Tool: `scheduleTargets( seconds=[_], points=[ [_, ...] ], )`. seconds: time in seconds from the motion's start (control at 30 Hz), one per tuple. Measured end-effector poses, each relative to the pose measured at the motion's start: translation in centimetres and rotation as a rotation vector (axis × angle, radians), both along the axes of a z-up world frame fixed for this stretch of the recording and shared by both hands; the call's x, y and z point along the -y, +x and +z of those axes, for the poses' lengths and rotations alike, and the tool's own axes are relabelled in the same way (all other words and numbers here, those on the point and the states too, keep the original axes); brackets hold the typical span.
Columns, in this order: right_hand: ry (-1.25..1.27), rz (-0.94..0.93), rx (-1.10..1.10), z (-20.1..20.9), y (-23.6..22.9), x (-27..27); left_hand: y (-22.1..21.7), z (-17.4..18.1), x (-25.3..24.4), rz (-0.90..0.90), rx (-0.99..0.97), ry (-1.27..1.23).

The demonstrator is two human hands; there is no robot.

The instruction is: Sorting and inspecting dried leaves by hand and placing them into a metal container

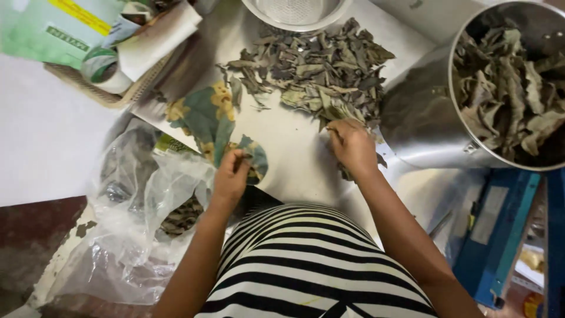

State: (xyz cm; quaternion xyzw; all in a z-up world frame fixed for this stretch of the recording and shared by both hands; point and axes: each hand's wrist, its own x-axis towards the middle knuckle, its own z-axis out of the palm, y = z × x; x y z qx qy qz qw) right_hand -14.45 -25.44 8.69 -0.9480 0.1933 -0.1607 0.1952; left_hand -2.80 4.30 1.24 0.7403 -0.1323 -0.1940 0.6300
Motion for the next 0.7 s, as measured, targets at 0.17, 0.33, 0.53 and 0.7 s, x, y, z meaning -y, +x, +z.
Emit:
scheduleTargets(
  seconds=[0.17, 0.33, 0.53, 0.7],
  points=[
    [-0.199, -0.074, -0.094, -1.2, 1.1, 1.4, -0.1, -2.5, 0.0, 0.052, -0.238, -0.007],
    [-0.297, -0.084, -0.116, -3.7, 1.2, 3.5, 0.3, -3.0, 0.3, -0.050, -0.113, 0.184],
    [-0.123, -0.118, 0.236, -2.5, 1.1, 4.7, 0.9, -2.5, 0.7, -0.225, 0.031, 0.390],
    [0.435, -0.237, 0.441, -3.5, 0.5, 5.8, 0.6, -0.9, 0.8, -0.211, 0.062, 0.470]
  ],
)
